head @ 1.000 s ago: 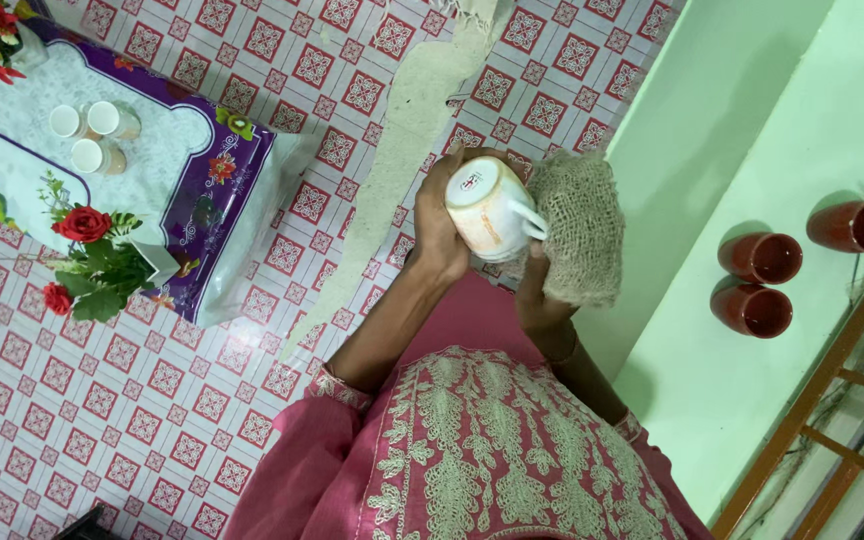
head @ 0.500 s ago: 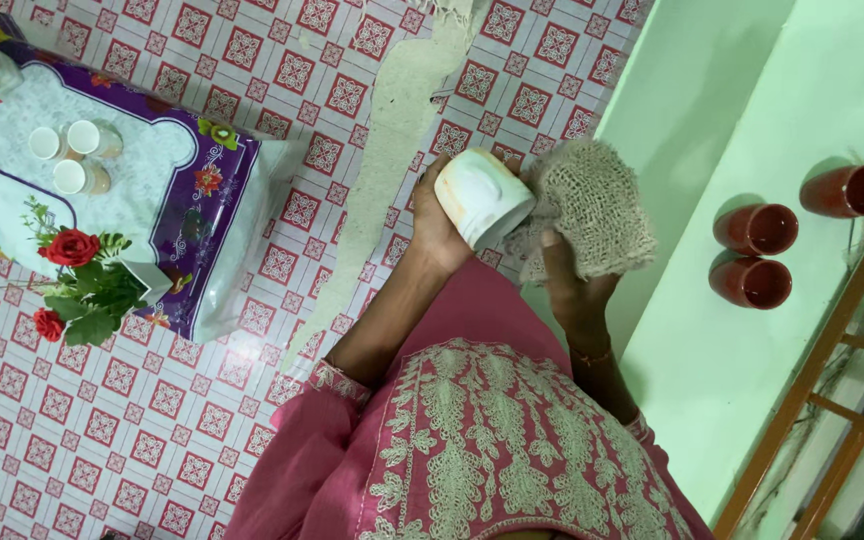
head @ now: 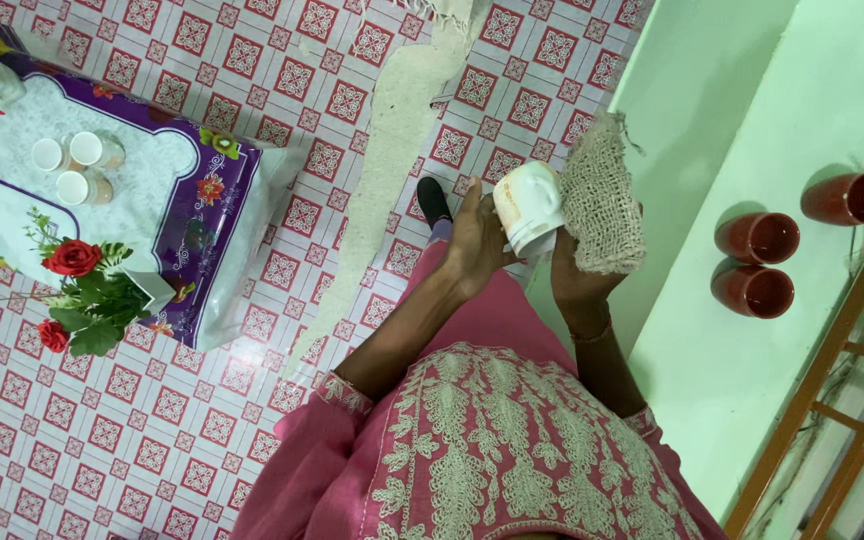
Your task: The person wipes and dries several white ceramic mugs and terracotta cups with a cloth by hand.
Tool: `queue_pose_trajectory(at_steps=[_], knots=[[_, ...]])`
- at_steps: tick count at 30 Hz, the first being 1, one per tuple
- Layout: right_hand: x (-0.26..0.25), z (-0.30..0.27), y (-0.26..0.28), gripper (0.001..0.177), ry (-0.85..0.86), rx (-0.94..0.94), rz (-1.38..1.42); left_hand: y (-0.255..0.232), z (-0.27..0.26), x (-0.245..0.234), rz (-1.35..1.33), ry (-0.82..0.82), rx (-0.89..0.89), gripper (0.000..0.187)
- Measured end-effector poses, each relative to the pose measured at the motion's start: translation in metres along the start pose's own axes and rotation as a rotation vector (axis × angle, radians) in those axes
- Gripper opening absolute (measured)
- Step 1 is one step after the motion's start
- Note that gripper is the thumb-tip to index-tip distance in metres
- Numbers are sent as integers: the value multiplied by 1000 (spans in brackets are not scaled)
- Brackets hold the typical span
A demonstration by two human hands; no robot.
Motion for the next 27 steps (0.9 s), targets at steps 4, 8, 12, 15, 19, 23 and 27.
queue_pose_trajectory(at_steps=[4, 8, 12, 15, 19, 23, 27], knots=[[14, 9, 23, 49, 88, -81, -18, -7, -3, -6, 56, 38, 11, 79], [35, 14, 62, 54, 332, -247, 59, 19, 40, -49, -210, 97, 135, 66], [51, 23, 86, 48, 555, -339, -229, 45, 60, -86, -308, 198, 255, 53], [51, 37, 83, 43, 579, -271, -137, 38, 49, -69, -204, 70, 279, 59], [55, 49, 61, 48, 557, -114, 166, -3, 15, -35, -128, 53, 405, 69], [62, 34, 9, 49, 550, 390, 464, -33, -5, -19, -80, -3, 515, 65], [74, 26, -29, 57, 418, 626, 753, -48, -4, -21, -143, -63, 574, 61]])
Point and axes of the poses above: each hand's wrist, its own z-axis towards the middle knuckle, its own x-axis out of the palm, y = z × x, the point moved 4 cm from there along z, towards the middle knuckle, and after that the axes turned 7 degrees about -x, right-handed, at the moved point
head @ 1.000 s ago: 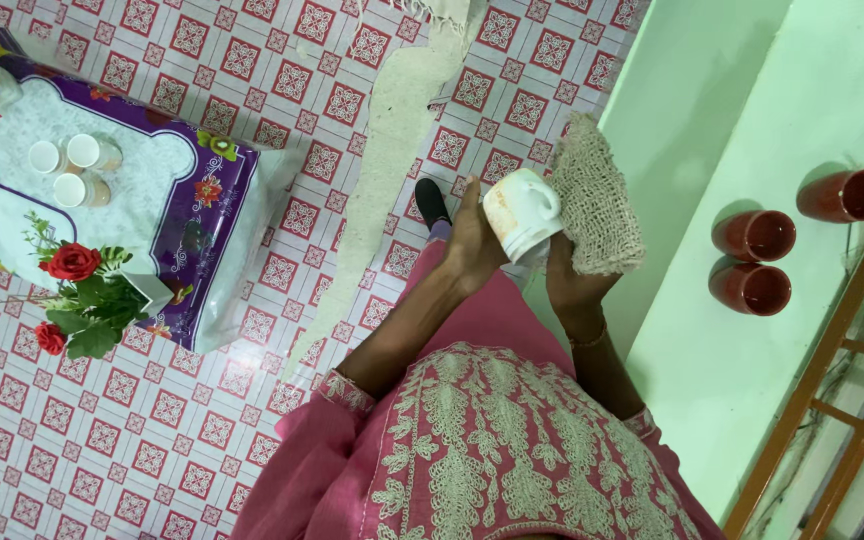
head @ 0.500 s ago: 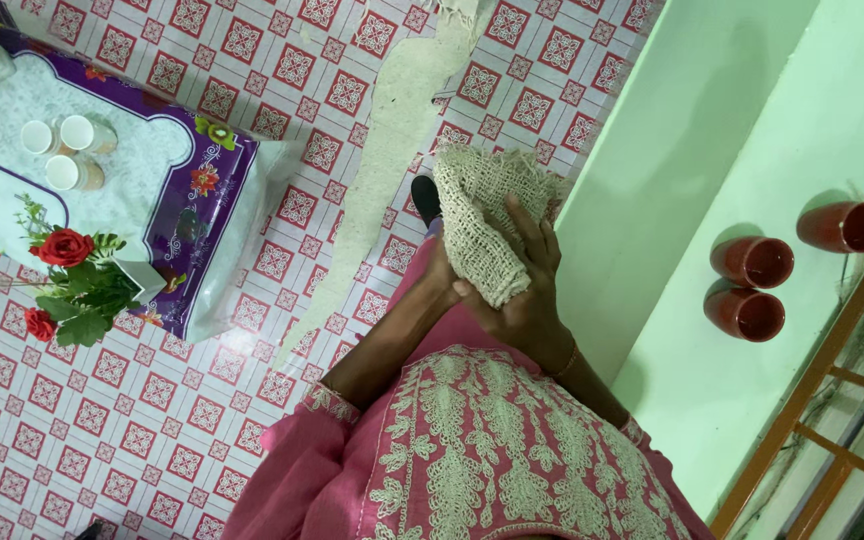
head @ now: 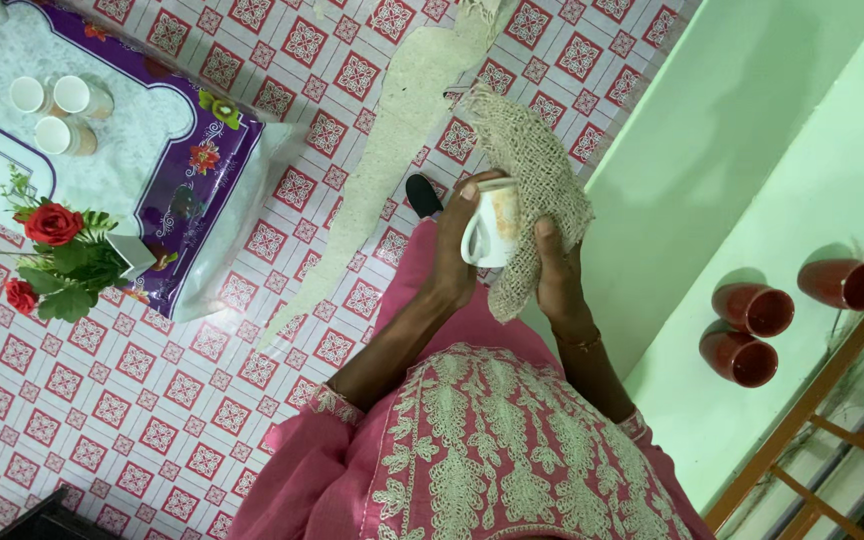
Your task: The person wipes and dries several white ceramic mugs and terracotta cups with a cloth by hand.
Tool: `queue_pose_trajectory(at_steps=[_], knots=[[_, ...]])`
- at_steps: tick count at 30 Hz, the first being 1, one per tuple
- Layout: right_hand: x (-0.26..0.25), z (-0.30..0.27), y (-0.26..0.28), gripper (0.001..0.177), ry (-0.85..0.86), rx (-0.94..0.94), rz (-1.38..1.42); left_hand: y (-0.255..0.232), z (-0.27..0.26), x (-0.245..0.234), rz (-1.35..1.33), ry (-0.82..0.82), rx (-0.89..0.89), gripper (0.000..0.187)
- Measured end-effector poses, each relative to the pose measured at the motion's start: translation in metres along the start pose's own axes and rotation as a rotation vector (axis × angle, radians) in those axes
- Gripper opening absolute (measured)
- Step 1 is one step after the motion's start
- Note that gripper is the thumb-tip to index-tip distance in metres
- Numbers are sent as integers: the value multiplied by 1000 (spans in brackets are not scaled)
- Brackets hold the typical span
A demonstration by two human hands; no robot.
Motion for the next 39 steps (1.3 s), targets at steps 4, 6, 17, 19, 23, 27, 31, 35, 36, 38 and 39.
queue_pose_trajectory(at_steps=[4, 6, 17, 19, 23, 27, 31, 35, 36, 38, 39], knots=[[6, 18, -12, 63, -1, 65, 127, -13, 15, -2, -108, -18, 29, 57], [12, 25, -7, 62, 27, 25, -13, -21, 24, -3, -50, -50, 35, 58], [107, 102, 60, 46, 479, -619, -1143, -42, 104, -53, 561, -87, 211, 51], [107, 131, 62, 48, 472, -530, -893, -43, 123, -58, 424, -105, 89, 51], [103, 187, 52, 45, 468, -572, -794, -89, 147, -43, 531, -32, 144, 54], [66, 226, 15, 42, 212, -42, -379, -123, 173, -26, 414, -45, 62, 57], [59, 260, -13, 53, 86, 83, -160, -136, 195, -36, 315, -108, -20, 57], [73, 279, -36, 67, 96, 317, 114, -158, 208, -41, -43, -67, 83, 60], [78, 283, -41, 69, 137, 320, 122, -170, 209, -43, -76, -103, 117, 62], [89, 293, -56, 74, 222, 332, 140, -194, 212, -48, -122, -176, 176, 63], [91, 299, -62, 74, 259, 365, 122, -203, 214, -53, -133, -214, 200, 62]])
Point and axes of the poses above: each hand's wrist, its own z-axis towards the middle knuckle, its own x-axis out of the palm, y = z × x, the point moved 4 cm from there along z, towards the middle knuckle, and after that the axes turned 7 degrees about -x, right-handed, at the moved point
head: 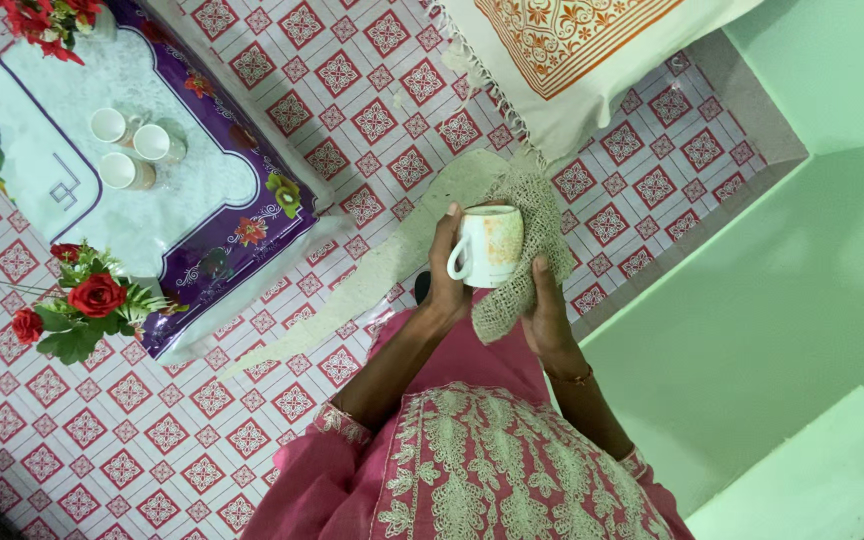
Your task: The person wipes and dries several white ceramic mugs and terracotta cups with a cloth by hand.
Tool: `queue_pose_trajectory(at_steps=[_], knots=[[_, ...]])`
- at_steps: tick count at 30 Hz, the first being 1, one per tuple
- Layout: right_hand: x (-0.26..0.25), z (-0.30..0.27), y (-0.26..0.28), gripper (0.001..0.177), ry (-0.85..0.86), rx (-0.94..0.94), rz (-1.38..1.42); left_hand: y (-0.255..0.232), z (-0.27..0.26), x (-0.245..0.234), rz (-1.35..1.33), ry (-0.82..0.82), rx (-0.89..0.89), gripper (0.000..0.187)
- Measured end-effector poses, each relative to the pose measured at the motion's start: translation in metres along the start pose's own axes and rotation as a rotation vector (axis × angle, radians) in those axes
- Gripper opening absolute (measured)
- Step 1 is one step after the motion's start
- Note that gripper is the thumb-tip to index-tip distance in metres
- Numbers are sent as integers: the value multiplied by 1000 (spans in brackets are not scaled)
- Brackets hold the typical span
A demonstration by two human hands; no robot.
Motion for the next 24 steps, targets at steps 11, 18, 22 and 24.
queue_pose_trajectory(at_steps=[11, 18, 22, 24], knots=[[-41, 123, -2, 58, -30, 18, 451, -27, 77, 18, 932, -218, 449, 68], [-62, 182, 92, 57, -26, -207, 195, -58, 140, 108, 1088, -124, 439, 71], [-59, 189, 134, 47, -20, -458, -342, -50, 192, 109, 675, 4, 191, 64], [-56, 190, 155, 44, 33, -544, -552, -28, 212, 103, 503, 116, 88, 60]])
Point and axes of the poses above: each hand's wrist, its own z-axis towards the middle knuckle, its own x-axis out of the palm, y = z × x, the point moved 4 cm from there along z, towards the middle knuckle, and after that the axes turned 7 degrees about -x, right-handed, at the moved point
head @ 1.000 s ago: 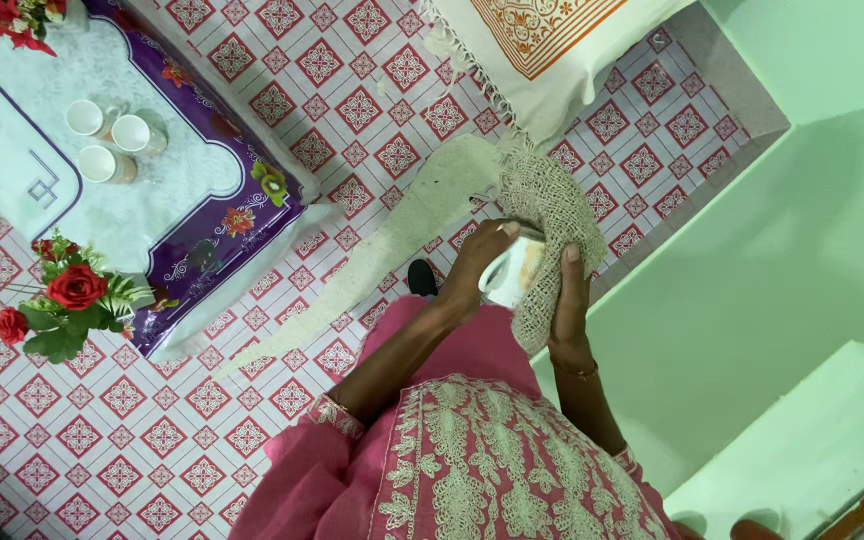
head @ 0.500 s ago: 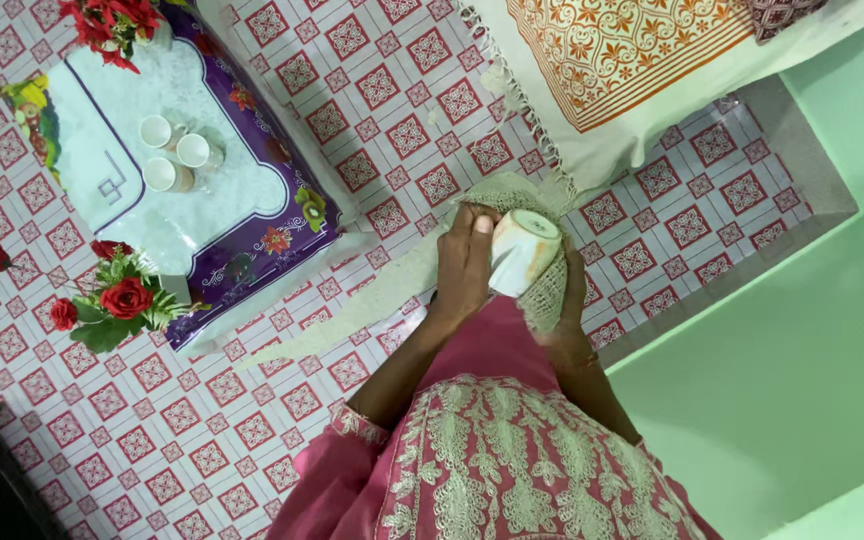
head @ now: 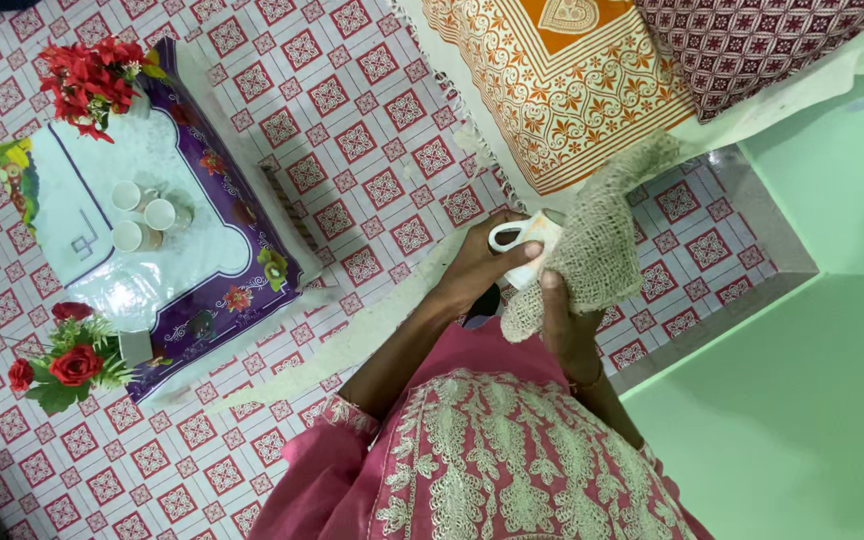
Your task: The person wipes and dries several white ceramic mugs and terracotta cups with a cloth by hand.
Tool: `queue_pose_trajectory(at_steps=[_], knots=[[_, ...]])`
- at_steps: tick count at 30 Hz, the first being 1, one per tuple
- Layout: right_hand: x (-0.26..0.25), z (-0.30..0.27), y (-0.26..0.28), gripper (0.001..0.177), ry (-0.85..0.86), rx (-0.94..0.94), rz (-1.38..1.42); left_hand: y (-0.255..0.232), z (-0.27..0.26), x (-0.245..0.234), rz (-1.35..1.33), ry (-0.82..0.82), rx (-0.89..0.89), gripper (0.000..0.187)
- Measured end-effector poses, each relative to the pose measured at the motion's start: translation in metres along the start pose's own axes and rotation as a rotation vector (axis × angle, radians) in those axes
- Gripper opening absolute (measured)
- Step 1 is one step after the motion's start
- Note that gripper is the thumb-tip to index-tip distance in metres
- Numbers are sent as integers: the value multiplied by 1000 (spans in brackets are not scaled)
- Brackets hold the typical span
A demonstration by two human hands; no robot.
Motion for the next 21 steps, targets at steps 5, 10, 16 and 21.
queue_pose_trajectory(at_steps=[5, 10, 16, 21], knots=[[-30, 45, 50, 52, 154, -334, -162, 63, 37, 6, -132, 166, -111, 63], [-57, 67, 8, 38, 293, 27, 77, 77, 38, 3, -136, 169, -139, 85], [-53, 75, -49, 48, -20, 200, 450, 63, 35, -2, -247, 47, -85, 89], [-21, 90, -58, 57, 91, -67, 249, 65, 32, -7, -294, -197, -20, 62]])
Point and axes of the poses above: each hand's wrist, its own z-axis towards the middle knuckle, its own x-axis out of the palm, y = z × x, the point moved 4 cm from there along z, towards the middle knuckle, and after that the axes turned 7 degrees about -x, right-handed, at the moved point
